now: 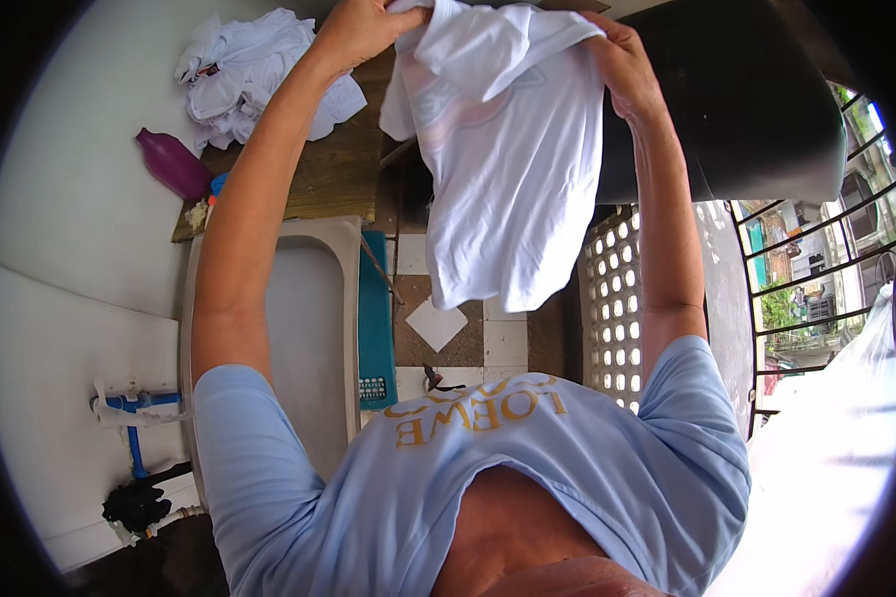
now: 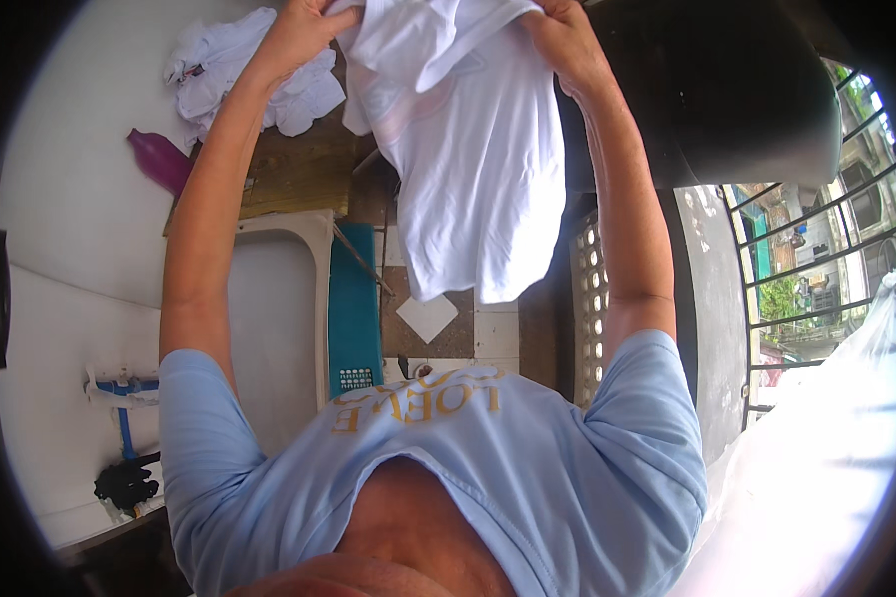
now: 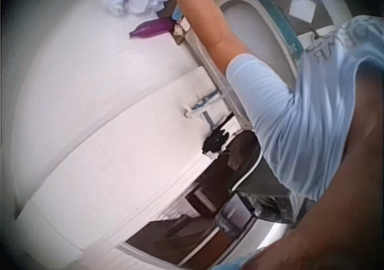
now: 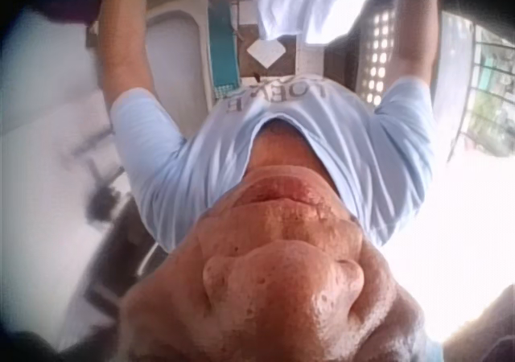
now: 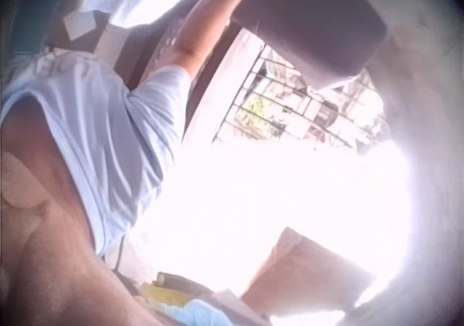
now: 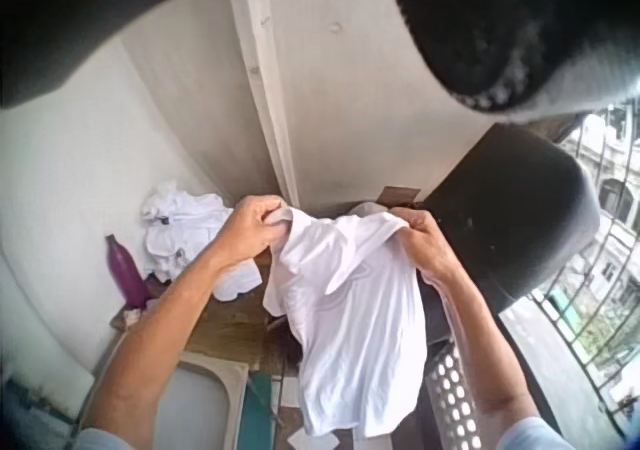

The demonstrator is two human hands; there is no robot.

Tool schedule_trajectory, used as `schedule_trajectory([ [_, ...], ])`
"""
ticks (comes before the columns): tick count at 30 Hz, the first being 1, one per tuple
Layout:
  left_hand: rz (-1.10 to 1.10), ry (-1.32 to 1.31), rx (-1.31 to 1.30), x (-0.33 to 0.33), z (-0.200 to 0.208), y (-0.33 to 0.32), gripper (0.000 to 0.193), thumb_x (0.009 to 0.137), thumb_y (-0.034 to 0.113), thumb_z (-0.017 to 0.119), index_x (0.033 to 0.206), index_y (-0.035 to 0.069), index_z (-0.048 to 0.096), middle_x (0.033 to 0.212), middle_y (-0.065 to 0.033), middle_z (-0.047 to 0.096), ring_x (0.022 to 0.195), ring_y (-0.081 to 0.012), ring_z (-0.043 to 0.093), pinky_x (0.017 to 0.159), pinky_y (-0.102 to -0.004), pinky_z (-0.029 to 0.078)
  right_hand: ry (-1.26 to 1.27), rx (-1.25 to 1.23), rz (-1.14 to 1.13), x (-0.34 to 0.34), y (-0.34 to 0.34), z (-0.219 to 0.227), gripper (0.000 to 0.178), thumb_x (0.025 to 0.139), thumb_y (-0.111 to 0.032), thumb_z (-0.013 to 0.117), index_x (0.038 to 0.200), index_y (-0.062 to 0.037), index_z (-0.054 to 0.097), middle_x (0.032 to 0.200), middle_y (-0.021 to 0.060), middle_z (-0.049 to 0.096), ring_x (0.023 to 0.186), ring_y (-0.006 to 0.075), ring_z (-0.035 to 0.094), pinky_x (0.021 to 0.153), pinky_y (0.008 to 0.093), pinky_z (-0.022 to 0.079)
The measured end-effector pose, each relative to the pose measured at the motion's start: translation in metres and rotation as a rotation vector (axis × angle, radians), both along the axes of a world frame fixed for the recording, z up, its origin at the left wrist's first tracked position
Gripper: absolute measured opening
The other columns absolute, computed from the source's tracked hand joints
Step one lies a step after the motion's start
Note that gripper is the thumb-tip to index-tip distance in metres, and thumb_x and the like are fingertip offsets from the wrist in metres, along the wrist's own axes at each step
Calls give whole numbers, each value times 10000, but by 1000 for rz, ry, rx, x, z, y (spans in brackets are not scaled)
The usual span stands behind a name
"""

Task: The person washes white shirts by hand in a sink filled with soapy water, wrings one shirt out, applies liquid from a purple bottle to stains, and repeats the process for multiple shirts.

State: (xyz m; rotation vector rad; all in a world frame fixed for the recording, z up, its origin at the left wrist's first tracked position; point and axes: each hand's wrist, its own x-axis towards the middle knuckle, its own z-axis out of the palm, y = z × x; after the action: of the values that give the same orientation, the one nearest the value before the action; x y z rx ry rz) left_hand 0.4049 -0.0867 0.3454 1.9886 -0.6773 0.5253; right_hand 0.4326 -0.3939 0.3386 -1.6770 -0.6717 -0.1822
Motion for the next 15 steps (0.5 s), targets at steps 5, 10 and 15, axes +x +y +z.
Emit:
schedule_trajectory([
  [5, 376, -460, -100, -80, -19, -66, 221, 842, 196, 637, 992, 37, 609, 960, -92, 636, 910, -208, 591, 746, -345, 474, -559, 9, -429, -96, -14, 6, 267, 869, -103, 526, 1080, 1, 652, 852, 68, 679, 810, 125, 614, 749, 253, 484],
  [10, 370, 55, 318, -92, -218, -57, 242, 754, 136, 634, 988, 91, 673, 986, -162, 663, 980, -322, 614, 797, -387, 470, 77, -735, -12, -96, 9, -193, 290, 768, -119, 585, 1033, -25, 656, 1018, 167, 657, 1024, 322, 605, 893, 412, 434],
  [15, 33, 268, 40, -72, -163, -48, 205, 831, 80, 628, 1025, 22, 663, 889, -2, 675, 793, -66, 586, 715, -251, 483, 399, -190, -27, -81, -38, -174, 258, 856, -201, 588, 1022, -30, 687, 863, 55, 684, 757, 135, 628, 748, 275, 500],
])
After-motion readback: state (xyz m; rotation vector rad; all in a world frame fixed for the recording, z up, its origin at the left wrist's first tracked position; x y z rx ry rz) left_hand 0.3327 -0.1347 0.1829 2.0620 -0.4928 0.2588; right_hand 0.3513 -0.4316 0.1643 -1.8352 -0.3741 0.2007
